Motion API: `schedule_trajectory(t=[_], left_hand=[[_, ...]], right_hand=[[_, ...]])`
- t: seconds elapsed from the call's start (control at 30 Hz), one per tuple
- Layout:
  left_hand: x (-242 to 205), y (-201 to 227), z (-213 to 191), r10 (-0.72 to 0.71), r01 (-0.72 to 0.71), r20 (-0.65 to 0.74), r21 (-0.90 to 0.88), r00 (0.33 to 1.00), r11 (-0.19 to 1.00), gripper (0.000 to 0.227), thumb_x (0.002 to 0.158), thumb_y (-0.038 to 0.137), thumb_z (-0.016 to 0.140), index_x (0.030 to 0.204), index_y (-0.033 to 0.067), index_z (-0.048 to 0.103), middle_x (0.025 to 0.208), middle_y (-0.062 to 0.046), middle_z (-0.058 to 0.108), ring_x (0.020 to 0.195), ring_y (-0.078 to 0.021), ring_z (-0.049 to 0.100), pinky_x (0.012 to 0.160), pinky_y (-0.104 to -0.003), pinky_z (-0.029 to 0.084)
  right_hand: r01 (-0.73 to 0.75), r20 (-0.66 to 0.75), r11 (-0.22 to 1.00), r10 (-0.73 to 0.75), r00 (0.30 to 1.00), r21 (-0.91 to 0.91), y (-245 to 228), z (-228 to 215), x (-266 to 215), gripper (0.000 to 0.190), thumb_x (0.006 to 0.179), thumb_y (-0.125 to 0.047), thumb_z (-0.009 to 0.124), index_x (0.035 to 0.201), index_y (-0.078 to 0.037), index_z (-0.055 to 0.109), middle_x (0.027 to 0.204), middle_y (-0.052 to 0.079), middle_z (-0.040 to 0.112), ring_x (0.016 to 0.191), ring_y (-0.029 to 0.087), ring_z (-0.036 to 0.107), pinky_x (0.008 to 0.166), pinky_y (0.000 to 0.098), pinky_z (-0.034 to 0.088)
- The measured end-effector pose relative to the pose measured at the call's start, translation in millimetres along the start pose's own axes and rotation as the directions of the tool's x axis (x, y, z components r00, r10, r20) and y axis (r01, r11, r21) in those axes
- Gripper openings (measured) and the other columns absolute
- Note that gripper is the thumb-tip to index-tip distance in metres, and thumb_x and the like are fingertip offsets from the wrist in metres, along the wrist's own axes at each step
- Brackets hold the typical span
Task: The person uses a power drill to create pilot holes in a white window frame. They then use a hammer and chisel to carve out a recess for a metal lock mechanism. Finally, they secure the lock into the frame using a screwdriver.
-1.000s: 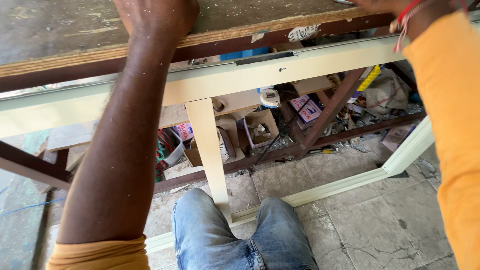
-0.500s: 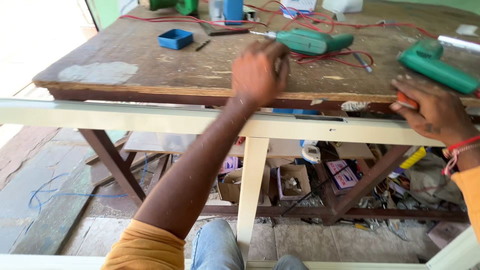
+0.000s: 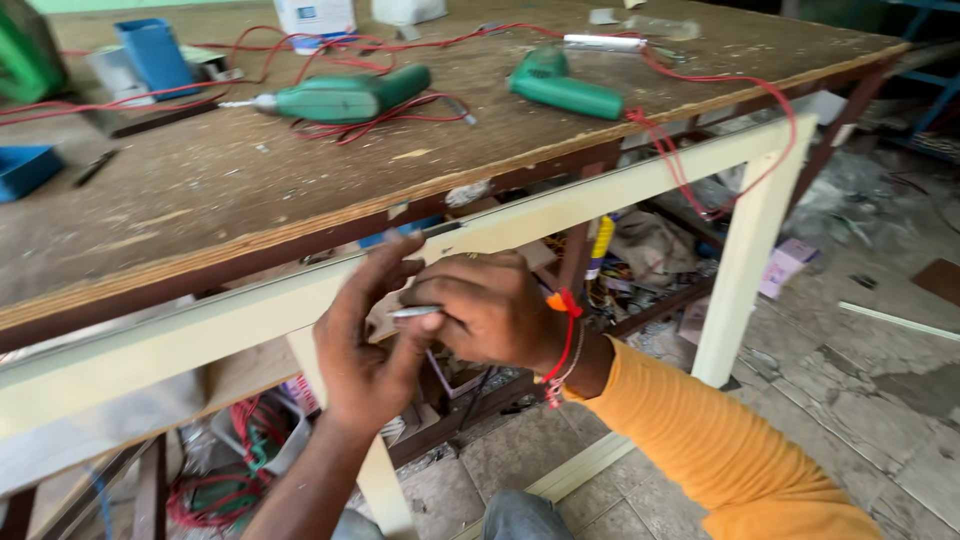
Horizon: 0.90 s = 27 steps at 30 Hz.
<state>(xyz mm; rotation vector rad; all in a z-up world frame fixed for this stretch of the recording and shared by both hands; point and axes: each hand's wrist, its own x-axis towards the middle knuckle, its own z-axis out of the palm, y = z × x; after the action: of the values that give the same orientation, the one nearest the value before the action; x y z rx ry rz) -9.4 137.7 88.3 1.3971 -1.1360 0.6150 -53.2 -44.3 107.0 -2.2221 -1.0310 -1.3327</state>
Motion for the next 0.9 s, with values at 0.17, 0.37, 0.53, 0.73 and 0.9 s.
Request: schedule_trajectory(t=[0.17, 0.37, 0.53, 0.73, 0.9], left_hand=[[-2, -10, 7, -0.041, 0.046, -0.04, 0.125, 0.998, 0.991, 0.03, 0.101, 0.019, 0.07, 0.125, 0.0017, 0.071, 0.111, -0.015, 0.078, 0.102, -0.0212, 0.077, 0.088, -0.033, 0.06], [64, -46, -42, -0.043, 0.072, -0.107, 0.276, 0.993, 0.958, 0.03, 0.117, 0.023, 0.053, 0.11, -0.0007, 0.068, 0.082, -0.006, 0.072, 0.077, -0.0119, 0.073, 0.07, -0.029, 0.056], [102, -90, -60, -0.137, 0.129, -0.014, 0.437, 0.991, 0.89, 0.024, 0.116, 0.02, 0.059, 0.113, -0.0019, 0.068, 0.085, -0.009, 0.071, 0.074, -0.0155, 0.069, 0.066, -0.032, 0.052], [108, -84, -59, -0.408, 0.405, -0.074, -0.045, 0.91, 0.913, 0.017, 0.115, 0.017, 0.051, 0.114, 0.0019, 0.06, 0.083, -0.005, 0.066, 0.069, -0.0113, 0.066, 0.06, -0.027, 0.053], [110, -78, -56, -0.46, 0.469, -0.093, 0.144, 0.883, 0.872, 0.022, 0.115, 0.019, 0.051, 0.112, -0.0003, 0.061, 0.08, -0.008, 0.067, 0.066, -0.0119, 0.063, 0.057, -0.026, 0.05]], right_hand=[[-0.035, 0.023, 0.99, 0.039, 0.999, -0.136, -11, -14, 10, 0.03, 0.088, -0.019, 0.083, 0.107, -0.002, 0.068, 0.1, 0.011, 0.07, 0.088, 0.027, 0.073, 0.076, 0.04, 0.059], [-0.155, -0.178, 0.975, 0.126, 0.976, -0.162, 76, -44, -16, 0.003, 0.1, -0.012, 0.066, 0.098, -0.009, 0.065, 0.107, 0.009, 0.074, 0.101, 0.025, 0.075, 0.089, 0.0373, 0.061], [-0.357, -0.396, 0.861, 0.205, 0.895, -0.362, 289, -138, -51, 0.013, 0.101, -0.003, 0.063, 0.108, -0.003, 0.074, 0.095, 0.011, 0.075, 0.087, 0.021, 0.075, 0.078, 0.0327, 0.06], [-0.464, -0.195, 0.525, 0.488, 0.851, -0.713, 481, -232, -125, 0.03, 0.089, -0.011, 0.064, 0.117, -0.006, 0.073, 0.108, 0.02, 0.074, 0.102, 0.041, 0.069, 0.091, 0.051, 0.054], [-0.533, -0.011, 0.449, 0.757, 0.653, -0.717, 535, -231, -121, 0.049, 0.099, -0.038, 0.059, 0.133, -0.004, 0.068, 0.127, 0.028, 0.065, 0.117, 0.047, 0.059, 0.1, 0.0563, 0.045]])
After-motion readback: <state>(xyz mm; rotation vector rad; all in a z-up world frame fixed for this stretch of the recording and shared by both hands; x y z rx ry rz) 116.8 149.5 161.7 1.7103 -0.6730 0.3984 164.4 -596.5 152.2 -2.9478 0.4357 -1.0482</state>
